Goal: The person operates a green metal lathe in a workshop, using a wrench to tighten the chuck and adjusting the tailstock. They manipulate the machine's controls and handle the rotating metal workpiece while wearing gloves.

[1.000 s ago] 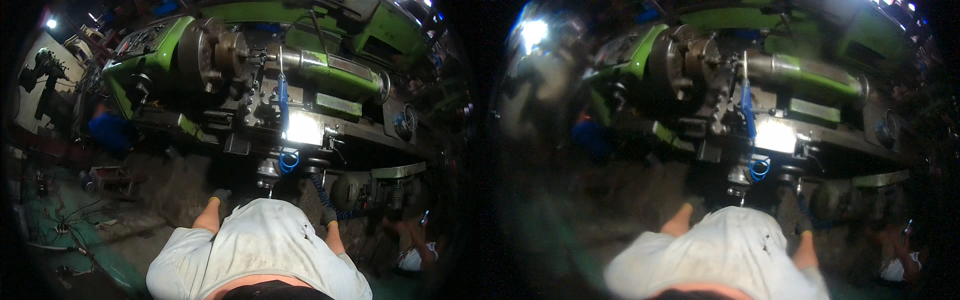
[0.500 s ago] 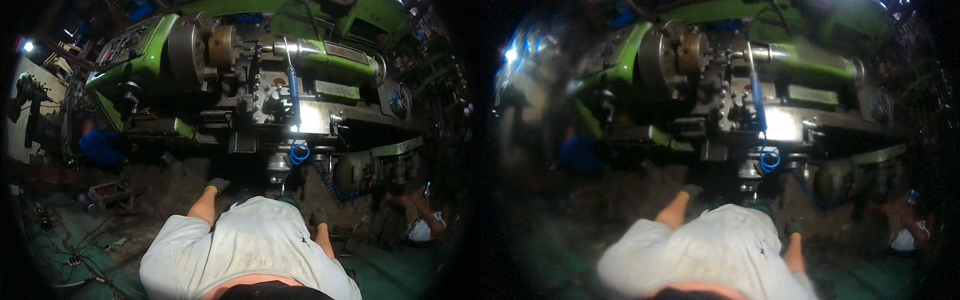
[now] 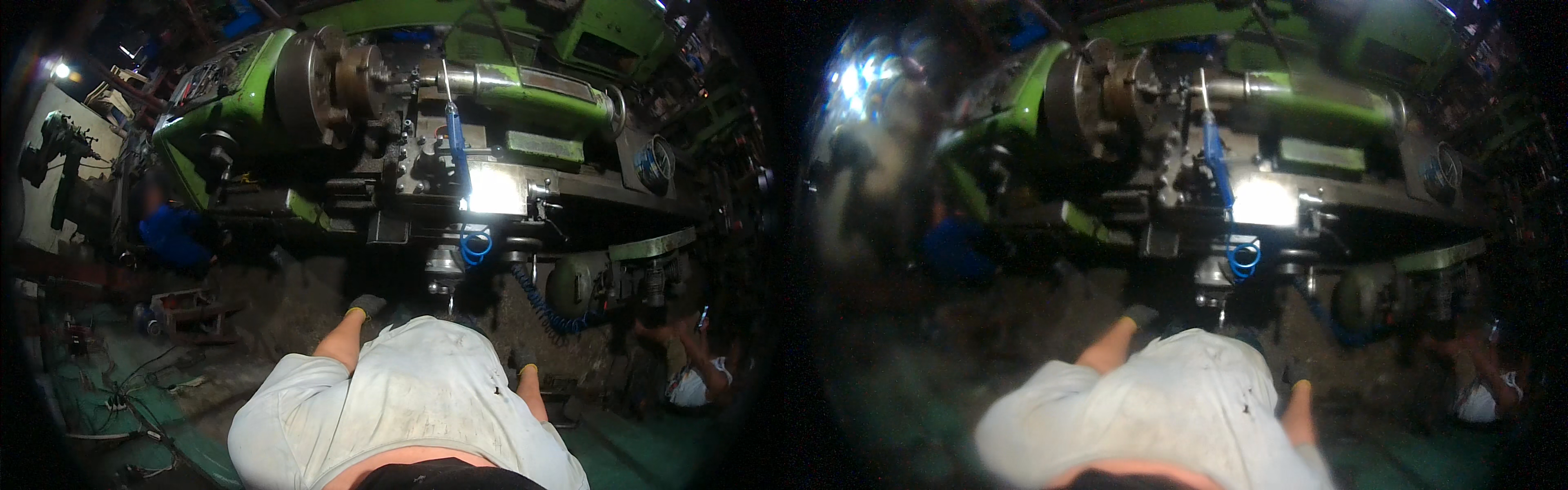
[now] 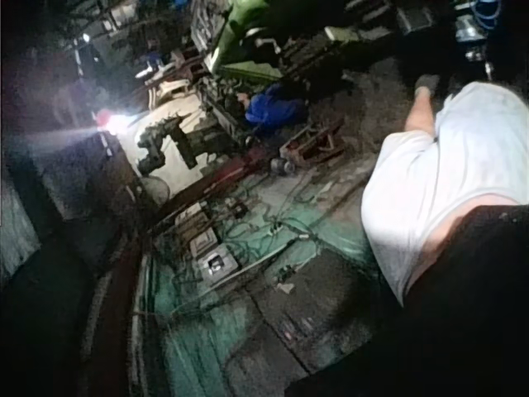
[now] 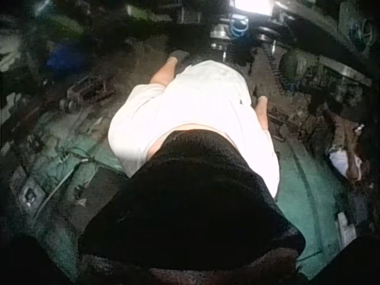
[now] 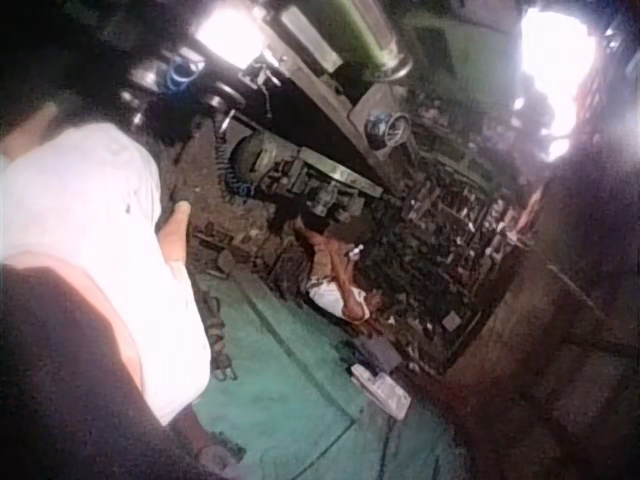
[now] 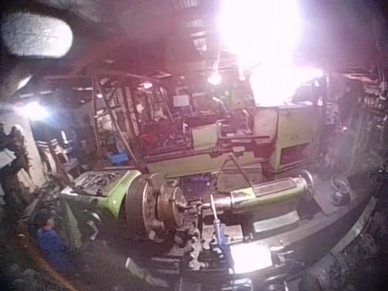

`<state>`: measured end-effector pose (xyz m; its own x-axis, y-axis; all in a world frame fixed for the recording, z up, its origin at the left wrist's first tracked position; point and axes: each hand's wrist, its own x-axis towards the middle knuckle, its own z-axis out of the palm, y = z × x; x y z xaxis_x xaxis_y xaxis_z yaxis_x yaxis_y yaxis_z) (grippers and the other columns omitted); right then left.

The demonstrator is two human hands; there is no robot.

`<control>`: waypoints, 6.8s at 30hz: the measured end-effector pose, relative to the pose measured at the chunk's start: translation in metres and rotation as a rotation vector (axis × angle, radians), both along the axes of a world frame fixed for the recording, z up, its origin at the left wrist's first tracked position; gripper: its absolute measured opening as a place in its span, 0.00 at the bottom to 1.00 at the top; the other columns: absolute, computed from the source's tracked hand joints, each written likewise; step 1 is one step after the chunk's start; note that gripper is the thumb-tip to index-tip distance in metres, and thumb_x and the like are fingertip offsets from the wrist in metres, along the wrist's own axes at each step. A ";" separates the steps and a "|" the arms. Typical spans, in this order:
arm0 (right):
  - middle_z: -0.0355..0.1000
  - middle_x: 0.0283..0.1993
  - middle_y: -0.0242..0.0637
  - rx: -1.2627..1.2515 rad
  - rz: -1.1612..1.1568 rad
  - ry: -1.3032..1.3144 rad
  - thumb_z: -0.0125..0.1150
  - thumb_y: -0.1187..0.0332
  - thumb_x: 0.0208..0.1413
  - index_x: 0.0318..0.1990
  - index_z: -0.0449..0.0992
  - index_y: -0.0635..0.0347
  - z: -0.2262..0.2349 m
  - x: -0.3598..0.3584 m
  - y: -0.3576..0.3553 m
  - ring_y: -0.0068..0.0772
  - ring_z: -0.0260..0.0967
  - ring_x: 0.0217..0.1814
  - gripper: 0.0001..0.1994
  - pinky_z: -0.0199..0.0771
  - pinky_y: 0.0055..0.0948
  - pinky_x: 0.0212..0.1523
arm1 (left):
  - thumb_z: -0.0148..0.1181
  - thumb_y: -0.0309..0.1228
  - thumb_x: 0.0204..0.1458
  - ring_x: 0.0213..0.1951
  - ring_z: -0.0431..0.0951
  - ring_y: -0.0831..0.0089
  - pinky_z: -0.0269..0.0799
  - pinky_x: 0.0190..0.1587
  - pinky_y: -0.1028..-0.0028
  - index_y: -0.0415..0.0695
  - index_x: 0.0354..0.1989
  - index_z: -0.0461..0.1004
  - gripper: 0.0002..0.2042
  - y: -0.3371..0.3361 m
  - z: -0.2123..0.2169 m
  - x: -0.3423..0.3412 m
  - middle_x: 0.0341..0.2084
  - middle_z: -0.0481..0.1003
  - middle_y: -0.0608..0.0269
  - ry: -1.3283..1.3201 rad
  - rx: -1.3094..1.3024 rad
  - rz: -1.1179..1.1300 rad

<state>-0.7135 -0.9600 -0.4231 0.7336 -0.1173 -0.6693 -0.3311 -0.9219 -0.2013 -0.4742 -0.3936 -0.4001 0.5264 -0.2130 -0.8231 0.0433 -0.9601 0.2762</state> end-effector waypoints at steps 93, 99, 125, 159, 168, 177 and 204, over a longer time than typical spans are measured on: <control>0.77 0.57 0.56 0.098 -0.532 -0.044 0.62 0.55 0.59 0.57 0.79 0.63 0.117 0.024 0.006 0.59 0.74 0.62 0.25 0.72 0.45 0.62 | 0.57 0.38 0.58 0.40 0.79 0.43 0.75 0.46 0.52 0.42 0.53 0.77 0.18 0.144 -0.057 0.219 0.39 0.79 0.43 -0.928 0.159 1.024; 0.77 0.56 0.54 0.069 -0.569 -0.325 0.63 0.62 0.60 0.57 0.78 0.65 0.164 0.085 0.012 0.54 0.75 0.60 0.21 0.73 0.43 0.61 | 0.59 0.33 0.55 0.45 0.78 0.40 0.75 0.48 0.49 0.38 0.57 0.75 0.21 0.124 -0.041 0.207 0.45 0.77 0.37 -1.129 0.242 0.826; 0.80 0.47 0.44 0.548 -0.112 -1.409 0.70 0.75 0.54 0.61 0.75 0.63 0.430 0.440 0.212 0.40 0.78 0.41 0.25 0.78 0.40 0.45 | 0.56 0.48 0.61 0.61 0.73 0.43 0.66 0.66 0.53 0.42 0.59 0.76 0.25 0.032 0.017 0.160 0.60 0.73 0.39 -0.977 -0.140 0.808; 0.74 0.56 0.58 0.415 0.729 -0.844 0.60 0.49 0.64 0.61 0.73 0.56 0.404 0.656 0.189 0.61 0.73 0.60 0.26 0.72 0.48 0.60 | 0.56 0.39 0.59 0.35 0.80 0.53 0.74 0.40 0.54 0.49 0.31 0.81 0.11 -0.196 0.340 0.248 0.28 0.80 0.54 -1.656 -0.312 0.075; 0.72 0.59 0.60 0.419 0.750 -0.895 0.59 0.47 0.64 0.63 0.70 0.57 0.384 0.668 0.194 0.64 0.71 0.61 0.28 0.71 0.51 0.61 | 0.63 0.41 0.53 0.41 0.78 0.55 0.73 0.44 0.55 0.48 0.34 0.80 0.10 -0.194 0.355 0.239 0.35 0.78 0.58 -1.653 -0.289 -0.046; 0.74 0.58 0.58 0.349 0.711 -0.812 0.59 0.48 0.63 0.58 0.75 0.59 0.381 0.667 0.198 0.62 0.72 0.60 0.26 0.70 0.51 0.61 | 0.70 0.55 0.42 0.51 0.77 0.49 0.69 0.59 0.49 0.47 0.48 0.82 0.29 -0.191 0.354 0.229 0.47 0.79 0.53 -1.595 -0.335 -0.026; 0.73 0.61 0.58 0.373 0.659 -0.811 0.59 0.47 0.64 0.63 0.73 0.59 0.378 0.668 0.196 0.61 0.70 0.64 0.29 0.69 0.48 0.64 | 0.66 0.56 0.47 0.53 0.76 0.47 0.67 0.61 0.48 0.48 0.52 0.81 0.29 -0.195 0.366 0.225 0.49 0.78 0.49 -1.462 -0.239 -0.021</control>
